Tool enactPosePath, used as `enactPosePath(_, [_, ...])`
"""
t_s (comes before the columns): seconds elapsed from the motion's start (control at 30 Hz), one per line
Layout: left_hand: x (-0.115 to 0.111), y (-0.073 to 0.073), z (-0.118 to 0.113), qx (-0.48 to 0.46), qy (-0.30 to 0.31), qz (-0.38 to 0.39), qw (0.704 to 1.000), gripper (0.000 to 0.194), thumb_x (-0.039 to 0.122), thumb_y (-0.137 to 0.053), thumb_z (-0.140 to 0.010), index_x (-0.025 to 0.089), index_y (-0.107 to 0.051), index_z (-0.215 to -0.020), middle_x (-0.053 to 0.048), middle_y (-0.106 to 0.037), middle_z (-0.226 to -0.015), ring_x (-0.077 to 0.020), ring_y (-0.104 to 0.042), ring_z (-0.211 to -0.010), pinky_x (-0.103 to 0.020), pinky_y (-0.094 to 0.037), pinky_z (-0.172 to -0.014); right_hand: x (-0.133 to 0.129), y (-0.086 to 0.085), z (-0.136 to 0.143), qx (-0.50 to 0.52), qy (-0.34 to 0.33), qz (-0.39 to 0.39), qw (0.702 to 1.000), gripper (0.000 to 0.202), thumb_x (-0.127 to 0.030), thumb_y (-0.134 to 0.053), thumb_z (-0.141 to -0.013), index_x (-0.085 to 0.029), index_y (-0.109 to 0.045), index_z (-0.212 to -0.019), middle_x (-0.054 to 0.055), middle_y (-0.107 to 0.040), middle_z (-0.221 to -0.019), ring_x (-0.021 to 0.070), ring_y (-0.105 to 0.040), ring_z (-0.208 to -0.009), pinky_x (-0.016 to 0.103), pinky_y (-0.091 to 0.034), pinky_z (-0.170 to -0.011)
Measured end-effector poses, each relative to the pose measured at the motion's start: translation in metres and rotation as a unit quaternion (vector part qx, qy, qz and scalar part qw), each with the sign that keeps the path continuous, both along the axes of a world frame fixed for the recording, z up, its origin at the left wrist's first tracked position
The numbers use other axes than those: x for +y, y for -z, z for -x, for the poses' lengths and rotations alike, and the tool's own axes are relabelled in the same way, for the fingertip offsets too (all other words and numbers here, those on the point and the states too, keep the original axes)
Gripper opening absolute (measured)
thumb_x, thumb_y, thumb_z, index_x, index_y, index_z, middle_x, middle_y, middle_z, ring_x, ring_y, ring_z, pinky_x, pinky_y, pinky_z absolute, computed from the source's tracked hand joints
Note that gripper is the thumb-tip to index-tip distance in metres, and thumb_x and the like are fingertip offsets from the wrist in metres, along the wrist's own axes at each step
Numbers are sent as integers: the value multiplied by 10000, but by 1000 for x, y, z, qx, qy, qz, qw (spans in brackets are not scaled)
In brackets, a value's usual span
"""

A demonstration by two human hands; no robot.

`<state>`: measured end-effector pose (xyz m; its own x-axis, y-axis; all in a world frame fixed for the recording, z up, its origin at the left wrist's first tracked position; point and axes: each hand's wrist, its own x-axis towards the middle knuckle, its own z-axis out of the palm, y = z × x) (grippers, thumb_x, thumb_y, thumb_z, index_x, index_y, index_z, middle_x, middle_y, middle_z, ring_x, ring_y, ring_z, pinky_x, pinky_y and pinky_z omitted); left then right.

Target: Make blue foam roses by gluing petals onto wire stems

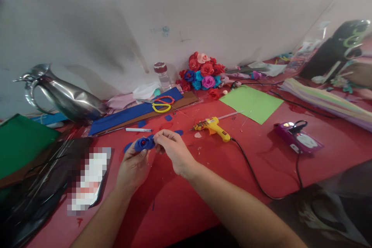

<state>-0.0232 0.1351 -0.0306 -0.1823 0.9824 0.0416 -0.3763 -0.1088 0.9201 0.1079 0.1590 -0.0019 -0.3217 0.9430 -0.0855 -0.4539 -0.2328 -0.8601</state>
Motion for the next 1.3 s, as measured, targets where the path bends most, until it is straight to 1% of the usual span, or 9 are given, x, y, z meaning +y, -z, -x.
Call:
enactPosePath(0.17, [0, 0, 1, 0, 3, 9, 1000, 212, 311, -829, -596, 238, -736, -772, -10, -693, -810, -166, -597, -803, -300, -454, -823, -2, -6, -1, -27, 28, -72, 997, 107, -298, -650, -668, -202, -624, -709, -31, -559, -640, 104, -451, -575, 253, -348, -574])
enactPosePath(0.3, [0, 1, 2, -19, -1, 14, 1000, 253, 297, -855, -552, 247, -738, -771, 2, -705, -804, -158, -607, -809, -291, -452, -837, -1, -5, -2, -84, 37, -110, 990, 99, -287, -616, -699, -196, -612, -658, -31, -524, -602, 109, -427, -571, 258, -324, -554])
enactPosePath(0.47, [0, -1, 1, -6, -18, 18, 1000, 253, 301, -854, -545, 236, -738, -760, -5, -697, -795, -168, -605, -797, -301, -467, -824, 1, -5, -4, -57, 39, -71, 995, 151, -303, -590, -702, -197, -561, -599, -34, -506, -572, 111, -439, -575, 252, -329, -566])
enactPosePath(0.63, [0, -3, 1, -5, 11, 12, 1000, 226, 297, -845, -564, 221, -740, -749, -6, -685, -769, -157, -592, -763, -281, -466, -785, 0, -6, -3, -46, 8, -62, 997, 148, -316, -636, -694, -189, -590, -634, -42, -511, -574, 102, -431, -563, 252, -311, -567])
enactPosePath(0.77, [0, 1, 3, -23, 18, 11, 1000, 239, 287, -862, -546, 232, -747, -748, 1, -689, -766, -151, -590, -763, -278, -458, -776, 0, -4, -2, -5, -16, -7, 1000, 128, -294, -629, -664, -191, -583, -605, -43, -512, -537, 99, -445, -533, 253, -317, -561])
enactPosePath(0.9, [0, 6, 5, -56, 2, 30, 998, 284, 297, -888, -502, 259, -749, -747, 5, -722, -822, -168, -614, -826, -307, -455, -828, 1, -2, 1, 57, -56, 62, 995, 133, -292, -642, -632, -188, -567, -598, -41, -527, -544, 94, -449, -518, 246, -334, -555])
enactPosePath(1.0, [1, 7, 5, -82, 4, 32, 996, 247, 290, -888, -503, 276, -740, -700, 20, -732, -815, -161, -621, -831, -314, -451, -854, 0, -1, 2, 77, -67, 74, 992, 130, -286, -640, -631, -187, -560, -605, -38, -530, -550, 95, -455, -529, 242, -341, -553])
enactPosePath(1.1, [1, 7, 6, -82, 14, 29, 996, 237, 293, -880, -518, 270, -740, -708, 17, -732, -809, -163, -621, -843, -315, -451, -867, -2, -3, 2, 60, -48, 50, 996, 132, -293, -633, -643, -192, -553, -614, -40, -525, -551, 100, -461, -539, 243, -342, -556])
enactPosePath(1.3, [0, 7, 8, -38, 11, 41, 998, 271, 295, -861, -541, 248, -747, -782, -6, -719, -848, -178, -617, -855, -316, -453, -859, -3, -10, -2, -7, -12, -43, 999, 90, -268, -627, -654, -196, -583, -685, -49, -523, -583, 101, -462, -566, 244, -343, -570])
